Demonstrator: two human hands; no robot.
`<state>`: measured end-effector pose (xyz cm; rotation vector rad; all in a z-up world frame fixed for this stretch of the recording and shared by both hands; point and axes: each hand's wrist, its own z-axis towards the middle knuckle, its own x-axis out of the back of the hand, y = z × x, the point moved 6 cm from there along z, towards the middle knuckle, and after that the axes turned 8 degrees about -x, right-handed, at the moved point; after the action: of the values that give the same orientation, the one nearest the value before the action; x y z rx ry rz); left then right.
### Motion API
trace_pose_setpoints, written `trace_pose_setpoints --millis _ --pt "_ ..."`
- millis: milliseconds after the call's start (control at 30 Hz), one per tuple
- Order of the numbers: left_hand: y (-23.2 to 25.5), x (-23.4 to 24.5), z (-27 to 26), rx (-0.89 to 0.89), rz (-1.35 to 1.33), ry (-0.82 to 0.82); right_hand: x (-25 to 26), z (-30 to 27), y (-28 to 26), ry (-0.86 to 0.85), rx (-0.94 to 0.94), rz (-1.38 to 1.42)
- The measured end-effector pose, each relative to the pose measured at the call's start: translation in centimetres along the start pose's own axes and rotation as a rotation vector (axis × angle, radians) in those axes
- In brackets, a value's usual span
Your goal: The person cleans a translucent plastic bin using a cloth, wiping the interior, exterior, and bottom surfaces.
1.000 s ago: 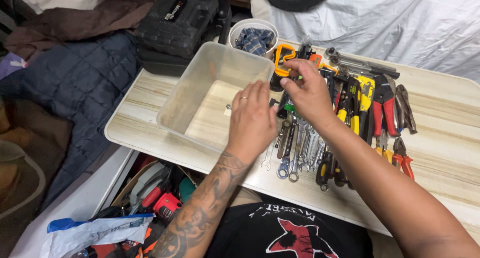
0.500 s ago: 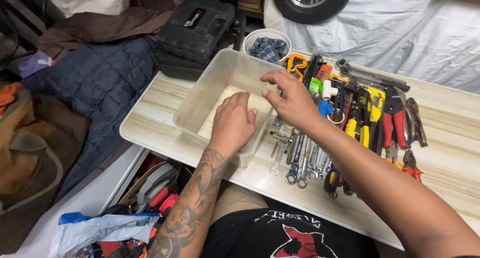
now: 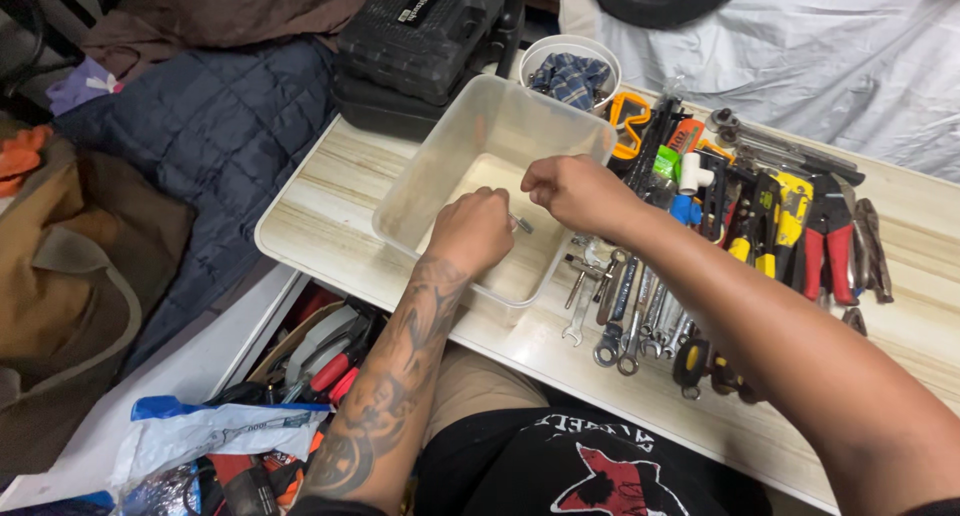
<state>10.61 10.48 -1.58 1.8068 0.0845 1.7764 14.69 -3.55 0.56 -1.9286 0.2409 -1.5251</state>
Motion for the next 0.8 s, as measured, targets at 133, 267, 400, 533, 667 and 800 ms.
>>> trace_pose_setpoints --millis 133,267,400,533,667,800 --pt "-1.8 -1.0 1.8 0.004 0.035 -0.045 -1.1 1.9 0.3 -0.105 -0.046 -0.247" --pt "-3.9 -3.5 2.7 0.053 0.081 -0.097 -2.8 4.2 1.4 -0.240 -0.103 -0.385" --pt "-5.1 -4.9 2.7 0.062 0.082 -0.115 -5.5 7.4 3.2 -0.359 -0.094 -0.552" --pt "-5.5 -4.5 2.8 0.085 0.081 -0.105 -8.8 10.2 5.0 -0.504 0.007 -0.574" --pt "-5.2 -4.8 2.5 0.093 0.039 -0.142 -12.3 11.5 7.3 -0.684 0.024 -0.515" --pt "-4.9 -4.7 2.6 0.098 0.052 -0.145 -14.7 11.2 9.0 -0.779 -0.009 -0.657"
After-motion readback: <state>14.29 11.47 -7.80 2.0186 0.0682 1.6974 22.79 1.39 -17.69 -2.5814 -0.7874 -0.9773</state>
